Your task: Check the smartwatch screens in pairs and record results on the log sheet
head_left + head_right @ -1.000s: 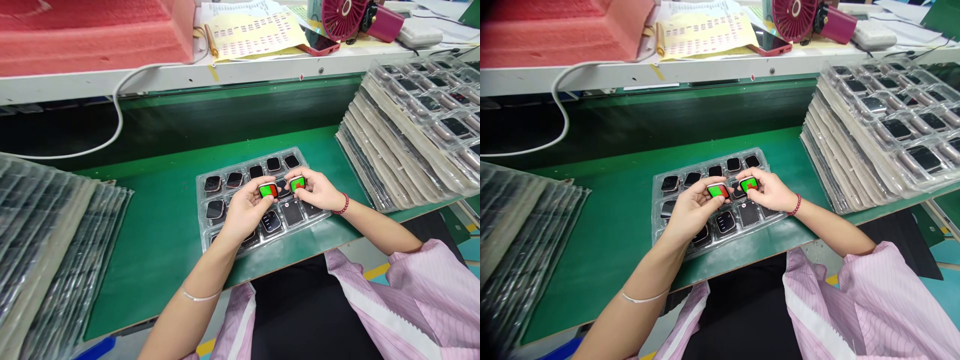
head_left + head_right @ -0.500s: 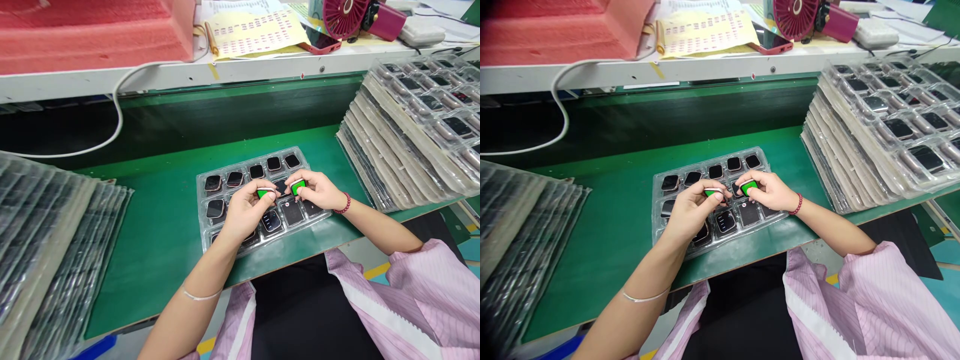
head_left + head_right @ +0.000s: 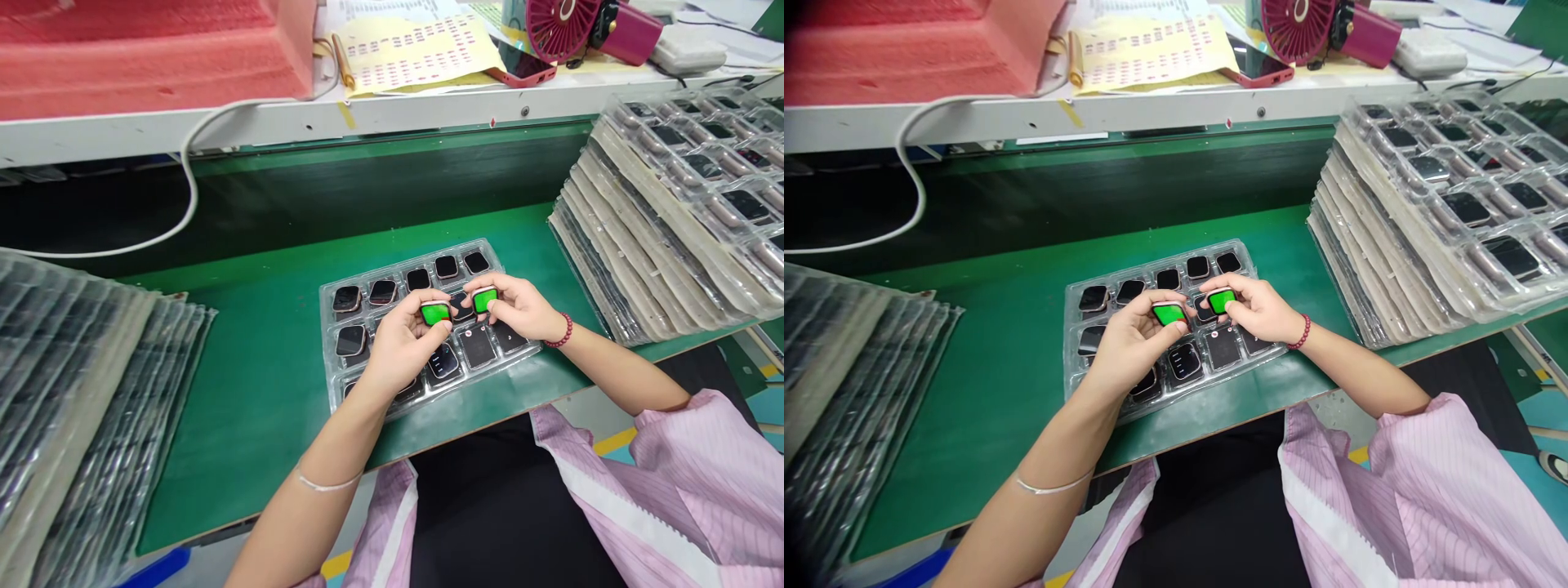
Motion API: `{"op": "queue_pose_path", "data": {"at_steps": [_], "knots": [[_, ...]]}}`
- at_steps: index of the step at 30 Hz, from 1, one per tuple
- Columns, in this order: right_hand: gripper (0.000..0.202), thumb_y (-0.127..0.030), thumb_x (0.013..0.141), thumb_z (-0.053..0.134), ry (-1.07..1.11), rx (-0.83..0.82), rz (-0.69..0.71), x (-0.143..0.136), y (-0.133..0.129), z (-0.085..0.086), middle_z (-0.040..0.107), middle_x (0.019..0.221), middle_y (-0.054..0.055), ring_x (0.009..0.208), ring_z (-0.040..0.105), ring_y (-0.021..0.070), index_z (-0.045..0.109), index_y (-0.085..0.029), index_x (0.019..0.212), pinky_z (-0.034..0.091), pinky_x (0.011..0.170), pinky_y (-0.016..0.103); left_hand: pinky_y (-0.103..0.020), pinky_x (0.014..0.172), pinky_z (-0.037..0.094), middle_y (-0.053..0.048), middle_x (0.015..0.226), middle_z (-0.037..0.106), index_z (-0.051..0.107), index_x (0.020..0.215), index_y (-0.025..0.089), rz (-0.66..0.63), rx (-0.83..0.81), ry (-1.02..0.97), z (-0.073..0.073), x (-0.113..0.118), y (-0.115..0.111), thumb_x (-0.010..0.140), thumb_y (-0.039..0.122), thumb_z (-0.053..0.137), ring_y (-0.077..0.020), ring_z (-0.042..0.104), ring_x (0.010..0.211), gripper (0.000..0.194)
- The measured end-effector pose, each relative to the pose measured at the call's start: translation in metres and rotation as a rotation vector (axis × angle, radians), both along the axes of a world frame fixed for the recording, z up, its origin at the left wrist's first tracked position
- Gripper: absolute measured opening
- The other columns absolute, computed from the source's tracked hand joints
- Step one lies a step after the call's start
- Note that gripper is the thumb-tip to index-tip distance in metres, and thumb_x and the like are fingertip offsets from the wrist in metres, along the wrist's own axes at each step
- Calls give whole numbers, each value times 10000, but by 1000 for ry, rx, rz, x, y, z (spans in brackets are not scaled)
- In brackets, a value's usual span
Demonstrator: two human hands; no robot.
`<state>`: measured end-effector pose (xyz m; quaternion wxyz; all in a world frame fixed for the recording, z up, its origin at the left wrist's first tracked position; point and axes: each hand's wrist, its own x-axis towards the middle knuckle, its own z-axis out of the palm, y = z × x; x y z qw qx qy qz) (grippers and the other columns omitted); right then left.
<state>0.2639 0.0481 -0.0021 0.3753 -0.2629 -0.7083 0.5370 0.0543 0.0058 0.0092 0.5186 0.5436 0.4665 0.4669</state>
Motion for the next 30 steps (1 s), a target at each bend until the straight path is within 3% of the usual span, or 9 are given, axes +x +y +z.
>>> {"op": "queue_pose_path", "data": {"at_steps": [6, 13, 18, 21, 26, 30], "knots": [[430, -100, 799, 484, -3, 6, -38, -2, 0, -2, 636, 1165, 101, 886, 669, 142, 546, -162, 1220, 594, 685, 236, -298, 743, 522, -40, 886, 698, 618, 1038, 185, 10, -20, 8, 0, 1, 1, 704, 232, 730, -200, 668, 859, 356], [454, -82, 760, 525, -44, 54, -47, -2, -1, -5, 650, 1038, 80, 948, 674, 188, 548, -158, 1208, 609, 734, 284, -311, 785, 534, -51, 925, 702, 599, 1094, 182, 10, -20, 46, 2, 1, -1, 708, 208, 709, -207, 670, 910, 402], [479, -106, 761, 565, -8, 30, -19, -1, -2, -2, 585, 1230, 109, 1141, 618, 220, 534, -174, 1234, 607, 882, 341, -371, 904, 542, -82, 1064, 703, 579, 1170, 181, -10, -8, 19, 5, 1, -2, 725, 236, 698, -232, 669, 1024, 464], [458, -110, 780, 566, 8, 32, -23, -1, -1, -2, 593, 1220, 105, 1135, 625, 220, 547, -176, 1233, 605, 899, 351, -380, 902, 551, -79, 1058, 706, 596, 1167, 181, -5, 4, 17, 4, 1, -2, 732, 256, 709, -235, 672, 1018, 455], [420, -112, 839, 488, -15, 20, -28, 0, 0, -4, 604, 1279, 115, 970, 680, 166, 567, -165, 1248, 623, 813, 307, -326, 750, 577, -52, 875, 704, 649, 1020, 175, 18, -2, 6, 1, -1, 0, 737, 289, 726, -219, 689, 866, 314], [469, -82, 801, 486, 5, 33, -33, -1, 1, -7, 588, 1325, 126, 1044, 666, 184, 568, -151, 1258, 620, 848, 322, -332, 820, 566, -66, 991, 717, 625, 1100, 180, 25, -19, 35, 1, 0, -1, 703, 221, 726, -226, 686, 958, 411]]}}
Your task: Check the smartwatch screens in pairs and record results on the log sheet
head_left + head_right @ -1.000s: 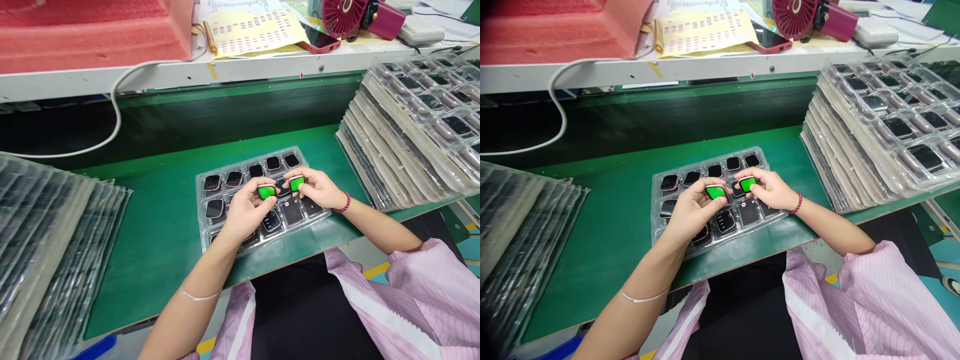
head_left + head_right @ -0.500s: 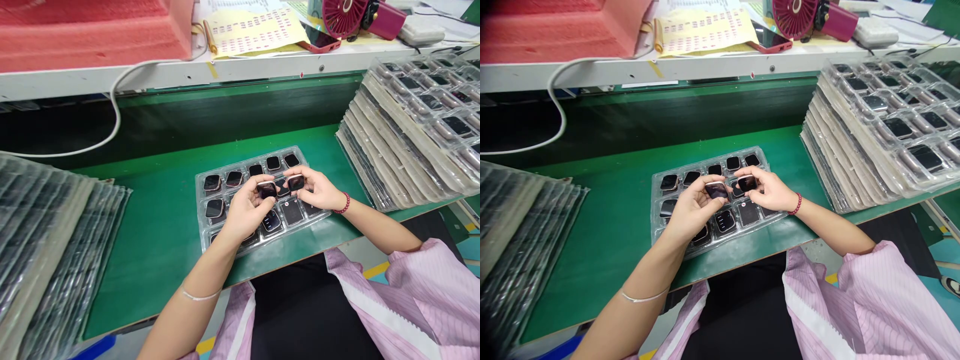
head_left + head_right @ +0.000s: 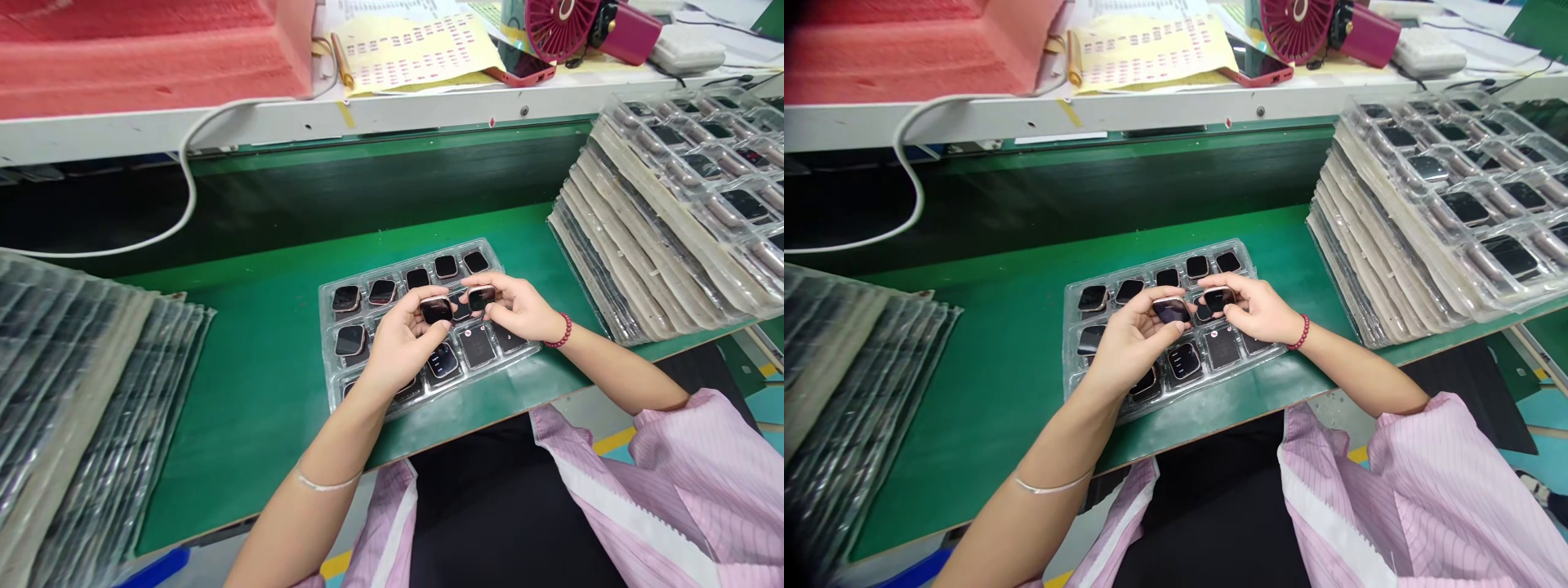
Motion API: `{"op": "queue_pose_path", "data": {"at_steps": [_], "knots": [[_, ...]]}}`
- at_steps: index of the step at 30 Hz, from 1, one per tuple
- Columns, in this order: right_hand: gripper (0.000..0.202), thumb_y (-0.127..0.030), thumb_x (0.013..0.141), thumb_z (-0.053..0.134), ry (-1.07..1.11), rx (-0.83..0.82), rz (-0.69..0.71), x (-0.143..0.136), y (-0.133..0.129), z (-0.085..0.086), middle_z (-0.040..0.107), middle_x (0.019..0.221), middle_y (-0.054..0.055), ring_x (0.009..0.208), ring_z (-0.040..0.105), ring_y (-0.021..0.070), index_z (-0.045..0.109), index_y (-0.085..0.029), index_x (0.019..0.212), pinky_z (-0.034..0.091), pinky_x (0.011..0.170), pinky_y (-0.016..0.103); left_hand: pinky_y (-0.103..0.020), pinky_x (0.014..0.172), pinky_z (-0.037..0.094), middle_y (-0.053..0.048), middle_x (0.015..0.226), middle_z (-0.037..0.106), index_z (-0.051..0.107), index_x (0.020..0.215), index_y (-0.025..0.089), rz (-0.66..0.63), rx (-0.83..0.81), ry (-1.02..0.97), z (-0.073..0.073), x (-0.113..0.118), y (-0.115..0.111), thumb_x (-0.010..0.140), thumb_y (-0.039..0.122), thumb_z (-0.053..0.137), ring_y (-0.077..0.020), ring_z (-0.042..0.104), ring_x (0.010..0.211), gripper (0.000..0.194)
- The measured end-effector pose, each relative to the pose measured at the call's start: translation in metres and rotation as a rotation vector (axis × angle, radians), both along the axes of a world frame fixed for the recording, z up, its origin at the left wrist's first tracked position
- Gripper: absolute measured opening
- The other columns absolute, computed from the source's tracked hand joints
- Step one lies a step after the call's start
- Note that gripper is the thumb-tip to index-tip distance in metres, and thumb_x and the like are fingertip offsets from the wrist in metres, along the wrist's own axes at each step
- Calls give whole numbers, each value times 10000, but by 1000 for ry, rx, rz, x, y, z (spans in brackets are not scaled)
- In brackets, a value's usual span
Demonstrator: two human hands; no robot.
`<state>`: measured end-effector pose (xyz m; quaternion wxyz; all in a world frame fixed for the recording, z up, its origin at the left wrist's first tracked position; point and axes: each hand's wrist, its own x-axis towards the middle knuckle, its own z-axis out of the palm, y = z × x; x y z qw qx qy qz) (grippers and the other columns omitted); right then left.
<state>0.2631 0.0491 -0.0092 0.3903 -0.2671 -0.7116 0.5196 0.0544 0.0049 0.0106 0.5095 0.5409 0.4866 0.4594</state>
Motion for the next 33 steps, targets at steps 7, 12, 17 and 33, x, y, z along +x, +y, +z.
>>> {"op": "queue_pose_path", "data": {"at_steps": [7, 12, 17, 33], "knots": [[485, -81, 779, 508, 5, 5, -4, -1, 0, -2, 587, 1321, 114, 1153, 633, 221, 572, -165, 1252, 614, 890, 347, -359, 867, 567, -72, 1046, 711, 598, 1153, 185, -7, -1, 7, 0, 1, -1, 708, 177, 681, -230, 683, 1001, 453], [548, -80, 783, 560, -13, -16, -17, -1, -1, 1, 605, 1266, 99, 1145, 627, 219, 525, -187, 1319, 610, 877, 329, -327, 856, 569, -56, 1004, 712, 555, 1216, 192, -10, -4, -48, -3, 0, 1, 709, 154, 712, -212, 689, 990, 532], [675, -144, 764, 721, 151, -314, 23, 2, 4, 4, 637, 1175, 75, 797, 680, 127, 438, -216, 1373, 608, 646, 219, -198, 606, 533, -44, 978, 726, 509, 1278, 210, -77, -110, -283, -1, -5, 4, 678, 186, 832, -141, 700, 733, 682], [661, -519, 1025, 84, 485, -974, 258, 16, 22, 12, 765, 959, 147, 636, 731, 165, 587, -97, 1111, 611, 556, 269, -173, 378, 481, -131, 681, 721, 690, 977, 36, -28, -561, -826, 25, -22, 15, 1002, 618, 174, -115, 608, 422, 778]]}}
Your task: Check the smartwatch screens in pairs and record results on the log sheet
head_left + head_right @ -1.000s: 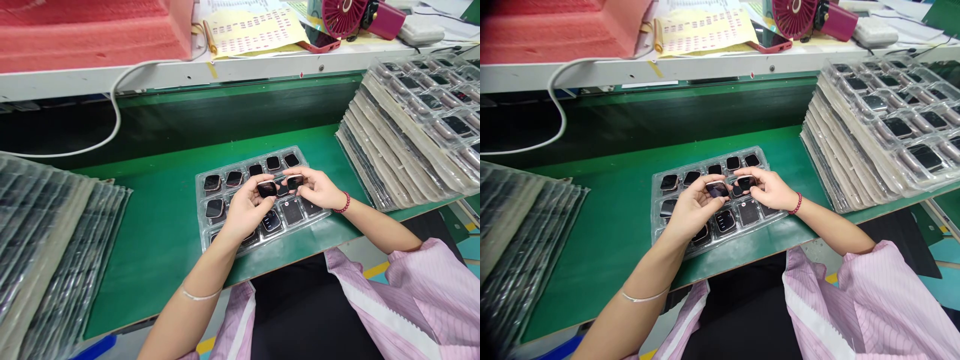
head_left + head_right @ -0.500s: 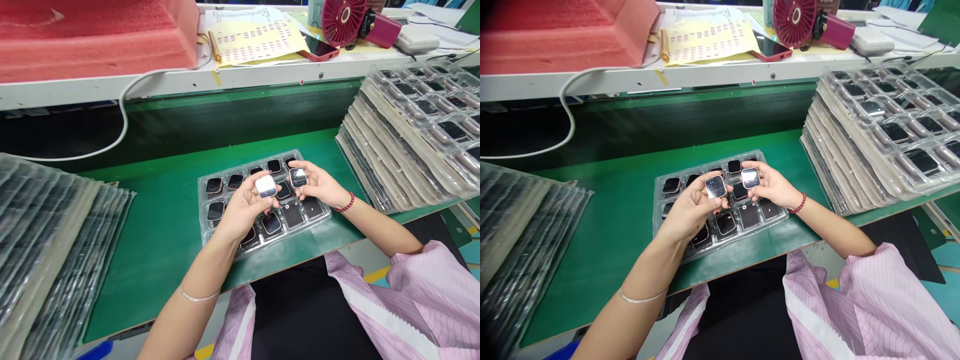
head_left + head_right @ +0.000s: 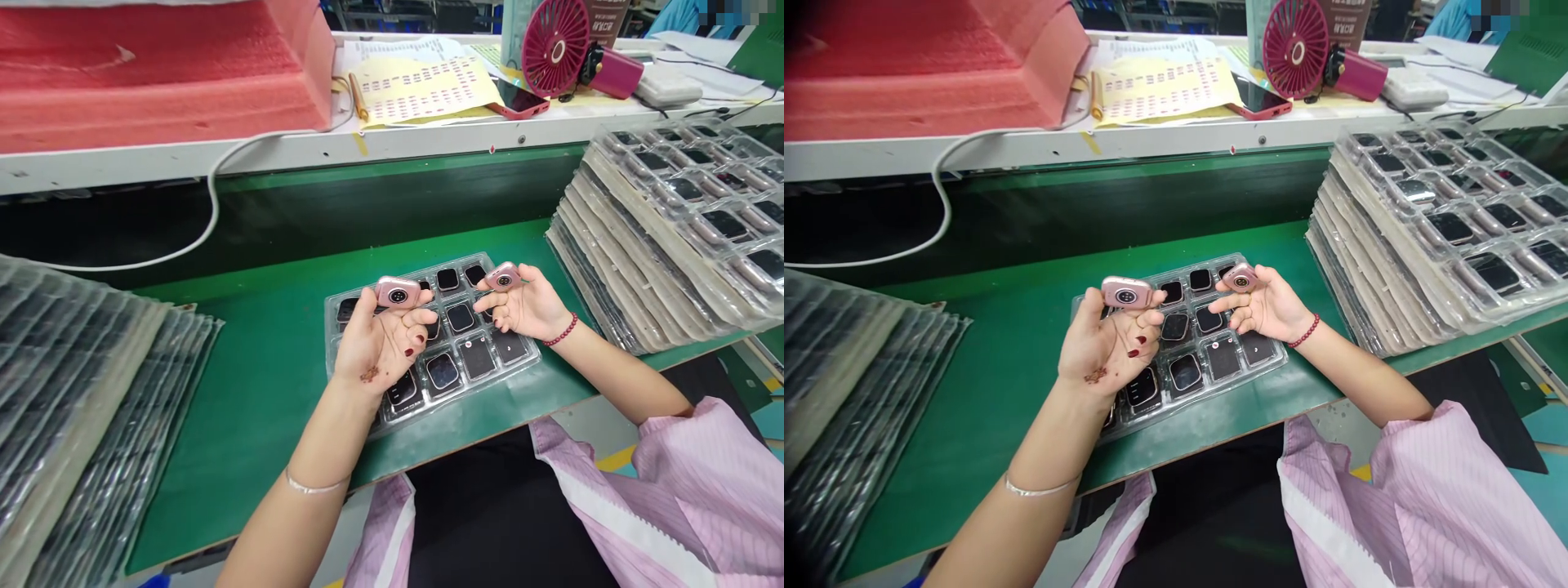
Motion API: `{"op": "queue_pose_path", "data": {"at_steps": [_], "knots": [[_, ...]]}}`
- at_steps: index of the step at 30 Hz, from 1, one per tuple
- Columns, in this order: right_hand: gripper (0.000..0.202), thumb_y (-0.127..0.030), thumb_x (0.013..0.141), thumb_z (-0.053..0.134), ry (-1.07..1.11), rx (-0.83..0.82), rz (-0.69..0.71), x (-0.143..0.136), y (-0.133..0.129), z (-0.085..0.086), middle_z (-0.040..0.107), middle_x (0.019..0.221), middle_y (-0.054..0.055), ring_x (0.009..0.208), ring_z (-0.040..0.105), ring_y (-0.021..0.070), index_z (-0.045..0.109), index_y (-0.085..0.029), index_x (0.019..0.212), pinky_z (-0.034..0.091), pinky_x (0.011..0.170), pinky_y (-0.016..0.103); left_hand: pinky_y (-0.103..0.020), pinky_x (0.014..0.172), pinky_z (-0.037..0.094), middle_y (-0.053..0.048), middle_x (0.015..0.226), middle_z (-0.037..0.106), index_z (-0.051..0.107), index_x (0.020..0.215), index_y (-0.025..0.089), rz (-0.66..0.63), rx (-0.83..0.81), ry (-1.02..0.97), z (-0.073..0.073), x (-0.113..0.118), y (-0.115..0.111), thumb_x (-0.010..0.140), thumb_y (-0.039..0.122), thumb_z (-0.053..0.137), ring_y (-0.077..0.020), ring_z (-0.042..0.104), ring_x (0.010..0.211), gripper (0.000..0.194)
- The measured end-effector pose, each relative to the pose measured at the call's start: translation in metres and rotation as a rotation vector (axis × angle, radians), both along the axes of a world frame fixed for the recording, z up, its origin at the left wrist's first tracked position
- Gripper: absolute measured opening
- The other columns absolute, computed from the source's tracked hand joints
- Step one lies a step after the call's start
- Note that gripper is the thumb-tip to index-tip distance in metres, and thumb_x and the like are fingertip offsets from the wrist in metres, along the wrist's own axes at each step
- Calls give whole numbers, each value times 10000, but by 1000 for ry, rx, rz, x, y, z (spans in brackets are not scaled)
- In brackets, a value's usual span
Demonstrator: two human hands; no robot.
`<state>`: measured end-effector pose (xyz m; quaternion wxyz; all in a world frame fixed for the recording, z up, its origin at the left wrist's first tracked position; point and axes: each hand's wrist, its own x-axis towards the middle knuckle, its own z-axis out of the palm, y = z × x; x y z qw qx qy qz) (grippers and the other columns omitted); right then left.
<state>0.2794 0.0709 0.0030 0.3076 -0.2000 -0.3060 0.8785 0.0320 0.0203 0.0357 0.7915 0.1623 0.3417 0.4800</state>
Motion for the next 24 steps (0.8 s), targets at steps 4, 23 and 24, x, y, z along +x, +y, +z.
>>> {"op": "queue_pose_path", "data": {"at_steps": [4, 23, 24], "knots": [[444, -479, 1011, 328, -50, 71, 18, -2, -3, -2, 765, 988, 125, 668, 740, 158, 579, -126, 1110, 612, 565, 241, -185, 461, 541, -137, 721, 746, 705, 974, 32, -31, 80, 51, -5, 2, 0, 991, 581, 357, -127, 656, 485, 650], [565, -117, 770, 669, -375, 597, -212, -14, -12, -15, 671, 1144, 61, 826, 710, 127, 476, -212, 1293, 612, 675, 214, -208, 655, 545, -75, 1156, 679, 493, 1272, 217, -29, 484, 567, -22, 19, -12, 701, 107, 728, -164, 721, 862, 627], [566, -112, 769, 663, -383, 608, -213, -14, -13, -15, 669, 1147, 60, 827, 709, 126, 476, -213, 1295, 611, 675, 215, -210, 655, 543, -72, 1145, 681, 494, 1271, 217, -30, 484, 570, -22, 19, -12, 699, 105, 725, -163, 720, 855, 627]]}}
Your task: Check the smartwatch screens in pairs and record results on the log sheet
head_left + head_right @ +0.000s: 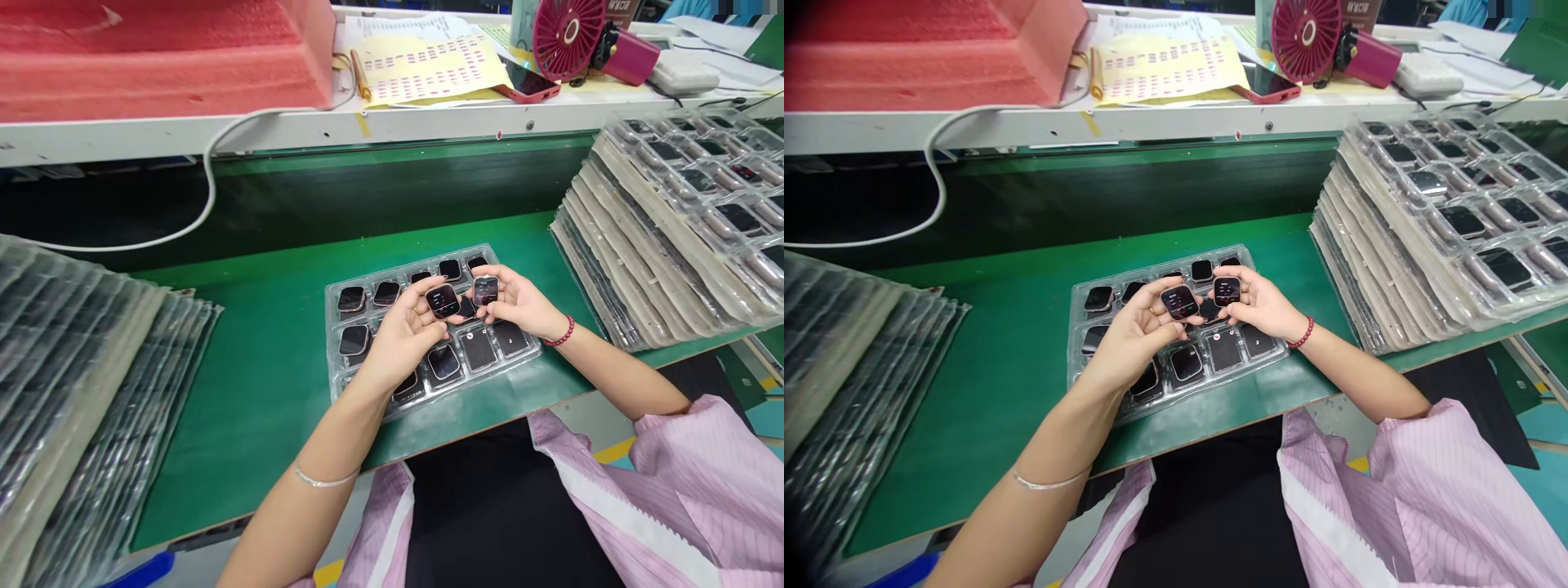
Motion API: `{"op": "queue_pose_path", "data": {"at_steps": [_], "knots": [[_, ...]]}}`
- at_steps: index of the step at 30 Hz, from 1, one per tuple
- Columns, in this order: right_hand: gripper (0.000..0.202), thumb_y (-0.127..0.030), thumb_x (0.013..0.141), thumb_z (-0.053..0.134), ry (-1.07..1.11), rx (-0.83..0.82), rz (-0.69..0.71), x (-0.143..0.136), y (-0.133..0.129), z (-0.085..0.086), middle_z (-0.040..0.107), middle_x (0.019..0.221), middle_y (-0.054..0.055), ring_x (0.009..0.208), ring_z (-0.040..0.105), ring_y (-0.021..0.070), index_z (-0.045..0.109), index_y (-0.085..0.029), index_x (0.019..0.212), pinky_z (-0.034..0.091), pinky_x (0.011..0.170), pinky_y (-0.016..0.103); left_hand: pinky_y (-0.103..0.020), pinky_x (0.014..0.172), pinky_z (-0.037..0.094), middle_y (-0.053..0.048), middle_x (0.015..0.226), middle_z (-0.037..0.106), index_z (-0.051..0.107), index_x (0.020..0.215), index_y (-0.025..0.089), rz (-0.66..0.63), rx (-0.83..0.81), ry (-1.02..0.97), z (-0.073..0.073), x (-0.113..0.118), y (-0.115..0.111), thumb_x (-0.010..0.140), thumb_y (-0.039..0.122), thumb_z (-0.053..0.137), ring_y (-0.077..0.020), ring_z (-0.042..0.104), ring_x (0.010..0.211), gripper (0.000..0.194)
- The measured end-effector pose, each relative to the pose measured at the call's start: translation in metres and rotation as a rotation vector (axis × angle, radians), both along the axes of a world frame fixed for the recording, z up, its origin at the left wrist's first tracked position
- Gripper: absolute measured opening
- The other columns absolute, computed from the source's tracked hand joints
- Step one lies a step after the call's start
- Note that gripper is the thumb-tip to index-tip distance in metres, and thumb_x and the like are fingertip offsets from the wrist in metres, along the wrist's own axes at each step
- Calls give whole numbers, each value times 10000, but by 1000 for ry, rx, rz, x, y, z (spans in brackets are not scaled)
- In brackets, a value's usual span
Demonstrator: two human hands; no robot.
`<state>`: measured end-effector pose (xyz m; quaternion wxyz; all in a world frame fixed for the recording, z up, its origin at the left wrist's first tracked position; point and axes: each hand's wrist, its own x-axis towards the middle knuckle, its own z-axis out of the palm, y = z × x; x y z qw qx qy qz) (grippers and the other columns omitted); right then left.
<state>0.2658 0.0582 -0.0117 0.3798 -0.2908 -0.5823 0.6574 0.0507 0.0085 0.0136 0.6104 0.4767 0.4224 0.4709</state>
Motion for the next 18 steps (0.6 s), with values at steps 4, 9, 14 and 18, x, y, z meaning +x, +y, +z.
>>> {"op": "queue_pose_path", "data": {"at_steps": [4, 9, 14, 18], "knots": [[544, -112, 774, 655, -5, 15, -10, -1, -2, 2, 670, 1129, 52, 810, 703, 116, 484, -213, 1281, 605, 667, 207, -209, 646, 535, -59, 1093, 699, 499, 1264, 226, 8, -8, -18, 2, 1, -1, 678, 94, 745, -161, 717, 828, 648], [537, -110, 763, 696, 7, -30, -26, -3, -4, 6, 680, 1091, 43, 791, 696, 114, 508, -214, 1255, 604, 645, 201, -200, 617, 535, -53, 1011, 721, 528, 1266, 219, 29, -33, -87, 4, 2, -1, 652, 99, 821, -154, 718, 751, 691], [664, -89, 728, 753, 147, -153, -8, 0, -2, 12, 693, 1074, 24, 759, 708, 109, 464, -232, 1308, 608, 623, 188, -176, 488, 514, -89, 905, 756, 614, 1190, 139, -8, -181, -322, 6, -9, 5, 791, 375, 777, -144, 701, 619, 491], [631, -66, 744, 740, 228, -298, -14, 7, 1, 16, 703, 1107, 30, 774, 722, 98, 490, -227, 1301, 616, 662, 166, -168, 490, 525, -126, 924, 766, 599, 1264, 83, 25, -427, -549, 14, -21, 11, 1026, 504, 323, -117, 686, 590, 557]]}}
